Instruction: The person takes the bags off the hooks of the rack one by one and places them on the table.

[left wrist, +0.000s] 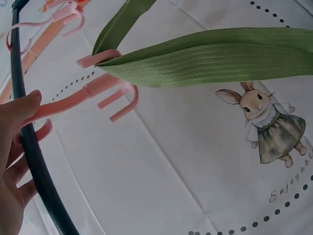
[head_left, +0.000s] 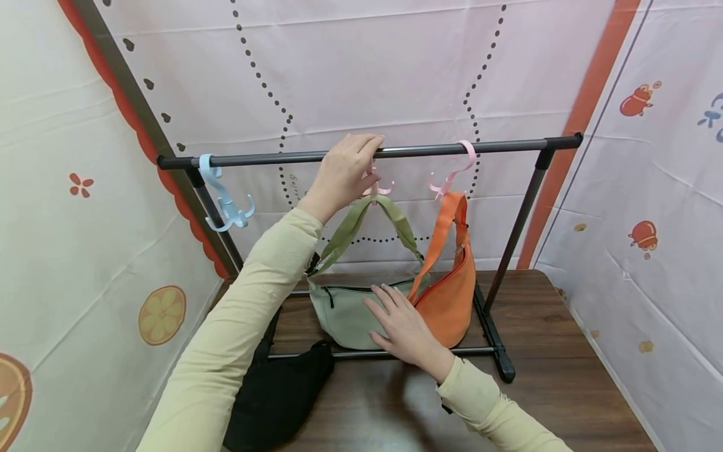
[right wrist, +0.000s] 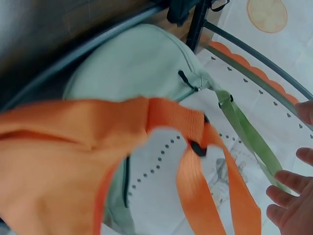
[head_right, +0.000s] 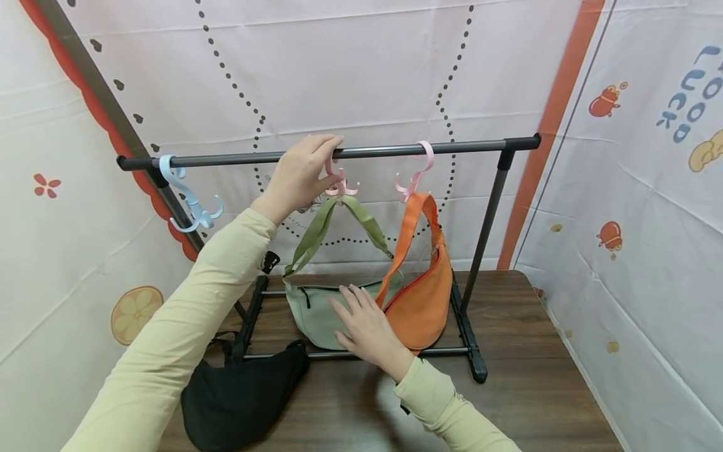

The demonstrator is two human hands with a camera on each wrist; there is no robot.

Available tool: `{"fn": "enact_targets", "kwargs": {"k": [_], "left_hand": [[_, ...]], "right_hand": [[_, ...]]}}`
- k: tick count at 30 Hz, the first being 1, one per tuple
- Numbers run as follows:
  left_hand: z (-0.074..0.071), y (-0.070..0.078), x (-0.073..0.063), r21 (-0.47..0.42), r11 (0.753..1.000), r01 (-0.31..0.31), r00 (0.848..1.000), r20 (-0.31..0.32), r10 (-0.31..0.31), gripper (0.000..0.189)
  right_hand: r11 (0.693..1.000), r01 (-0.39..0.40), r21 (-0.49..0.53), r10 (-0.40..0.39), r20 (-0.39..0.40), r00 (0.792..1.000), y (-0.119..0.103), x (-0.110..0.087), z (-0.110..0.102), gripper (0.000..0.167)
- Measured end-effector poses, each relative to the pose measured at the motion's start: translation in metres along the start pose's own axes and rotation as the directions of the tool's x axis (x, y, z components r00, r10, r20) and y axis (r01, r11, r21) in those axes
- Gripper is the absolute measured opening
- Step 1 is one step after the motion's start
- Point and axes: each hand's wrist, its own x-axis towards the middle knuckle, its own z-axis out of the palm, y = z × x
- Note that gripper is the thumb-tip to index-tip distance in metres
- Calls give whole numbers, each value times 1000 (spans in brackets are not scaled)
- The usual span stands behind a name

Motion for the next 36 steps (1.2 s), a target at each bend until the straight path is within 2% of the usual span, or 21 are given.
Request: {"fn": "enact_targets", "kwargs": {"k": [6,10,13,16,19,22,25,31,34,36], "left_hand": [[-6,-2,-2,-38,999,0,999,-39,-1,43],[-9,-3,-4,-52,999,4,998,-58,-7,32],[-10,-4,-5,-55,998,6,998,-54,-9,30],[-10,-5,-5,-55,998,6,999,-43,-8,29],[-11,-5,-5,-56,998,8,999,-33,-10,26],[-13,-5,-6,-62,998,12,999,-33,-14,23],[-15,-4,-6,-74,997,9,999,-37,-12,20],[-18,-1,-4,-88,996,-2,999,-44,-2,15],[-19,0,-3,-89,996,5,999,-32,-8,13],[-20,0,-2,-92,996,11,1000,-25,-14,12]], "right_hand": [[999,-9,-51,8,-24,1000,21,23,-15,54],[997,-43,-62,37,-94,995,39,42,-26,49],[995,-91,-45,82,-168,982,50,56,-34,46],[987,-163,9,160,-249,955,57,69,-39,40],[966,-245,89,260,-306,916,61,81,-40,37],[934,-315,169,354,-313,882,64,91,-40,38],[906,-359,225,415,-301,859,65,99,-39,39],[890,-394,231,453,-342,823,69,109,-37,30],[892,-392,224,450,-386,805,73,112,-36,22],[899,-380,217,438,-408,801,76,114,-36,17]]}}
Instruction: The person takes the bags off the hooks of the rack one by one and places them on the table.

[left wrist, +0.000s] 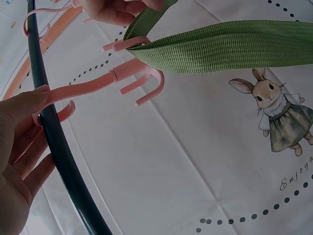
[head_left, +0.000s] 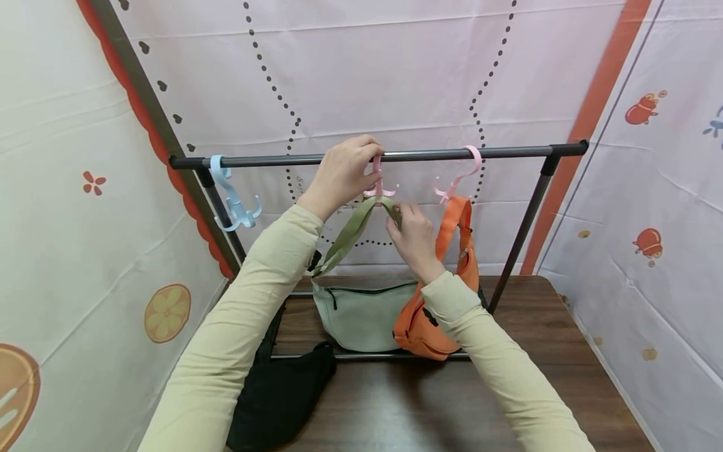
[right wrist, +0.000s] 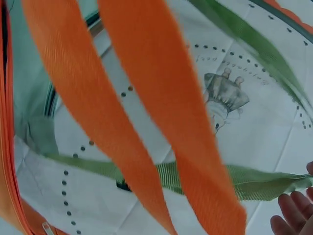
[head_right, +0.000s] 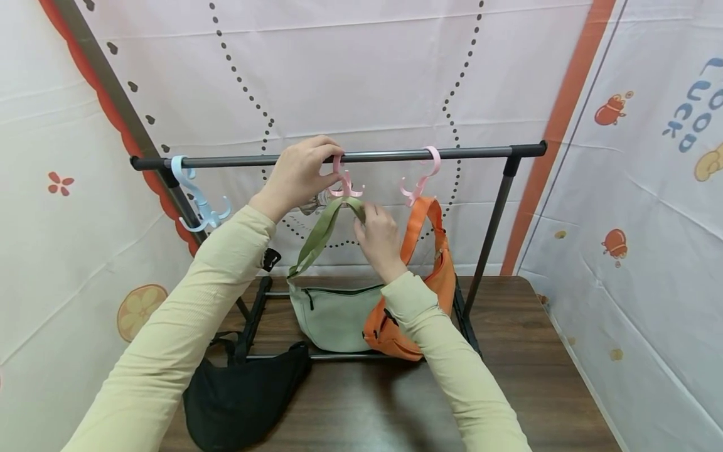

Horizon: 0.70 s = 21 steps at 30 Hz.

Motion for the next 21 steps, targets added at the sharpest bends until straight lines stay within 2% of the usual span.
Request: {"fn": "enact_targets", "kwargs": {"k": [10,21], "left_hand": [[-1,2,1,-5,1000,18,1000,7,-18,17],[1,2,1,-2,999,32,999,-3,-32,22]], "right_hand": [[994,108,-16,-108,-26,994,6,11,-8,9],[976,198,-89,-202,-46,978,-8,38,-28,12]]}}
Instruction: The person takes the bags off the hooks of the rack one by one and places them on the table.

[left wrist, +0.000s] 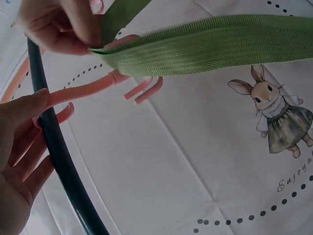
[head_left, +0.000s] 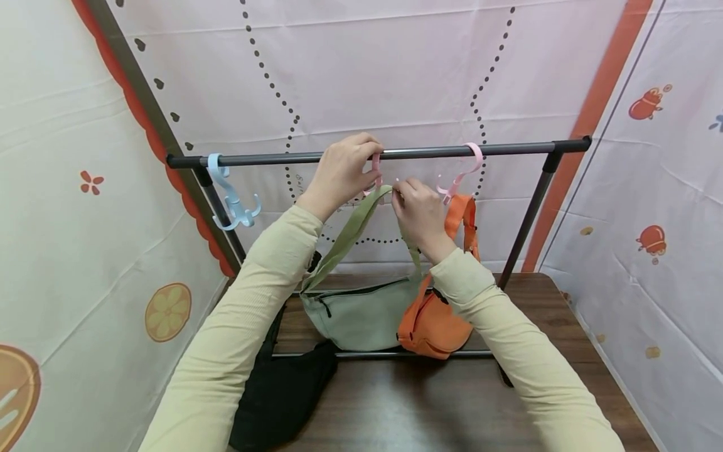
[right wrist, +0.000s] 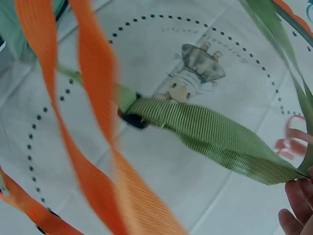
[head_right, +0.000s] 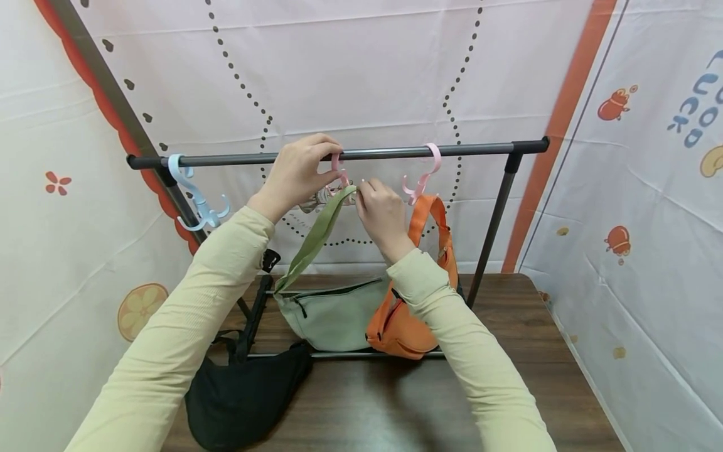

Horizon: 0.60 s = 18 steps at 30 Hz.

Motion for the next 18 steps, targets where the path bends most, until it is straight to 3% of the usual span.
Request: {"fn": "enact_targets", "kwargs": {"k": [8,18], "left_hand": [[0,0,0,0,1000,12,1000,-1,-12,21],[2,-1,-2,-3,1000,1,1000,0,-1,27]], "right_hand": [[994,108,-11,-108,-24,994,-16,18,-13,12],[991,135,-17,-136,-71,988,-24,20,-21,12]]}}
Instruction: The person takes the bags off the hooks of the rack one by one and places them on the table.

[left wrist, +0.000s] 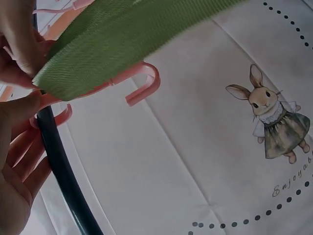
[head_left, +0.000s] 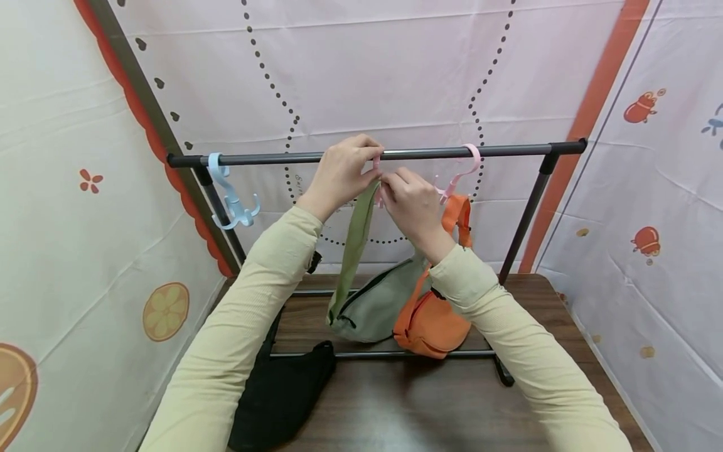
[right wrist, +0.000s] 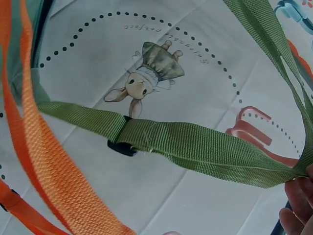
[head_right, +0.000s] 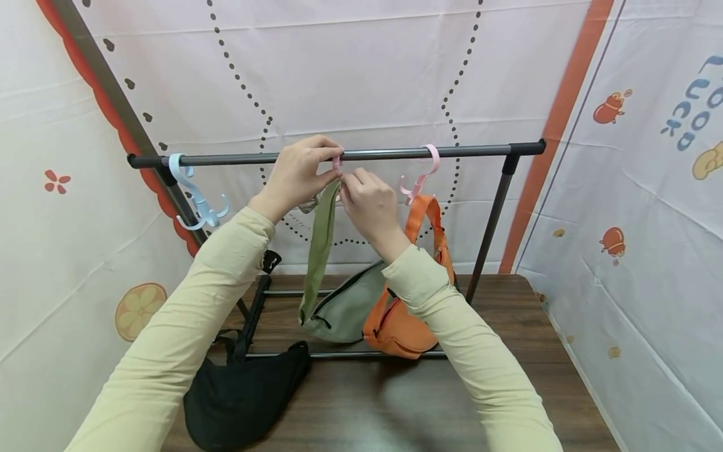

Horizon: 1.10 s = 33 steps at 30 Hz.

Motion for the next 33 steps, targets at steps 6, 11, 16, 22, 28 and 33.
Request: {"fn": "enact_targets", "kwargs": {"k": [6,11,16,22,28,33], "left_hand": [[3,1,-5,-43,999,-9,1000,-27,8,26],[2,6,-22,-147,989,29,994,-101,-45,39],[0,13,-64,-257,966,26,977,-198,-79,46],[21,17,-146,-322,941,104,973,-161,-163,72],[54,19,-235,-321,856,405,910,45,-413,94],[86,27,-283,-361,708,607,791,194,-580,96]], "right_hand": [[1000,21,2,-21,-18,1000,-6,-1,-5,12],[999,34,10,-33,-40,999,-9,-2,-9,13],[999,33,5,-32,-47,998,-12,-5,-13,15],[998,44,36,-42,-52,998,-17,-7,-16,15],[996,69,49,-66,-47,997,-24,-8,-18,14],[995,77,64,-73,-61,995,-28,-8,-18,14]]}}
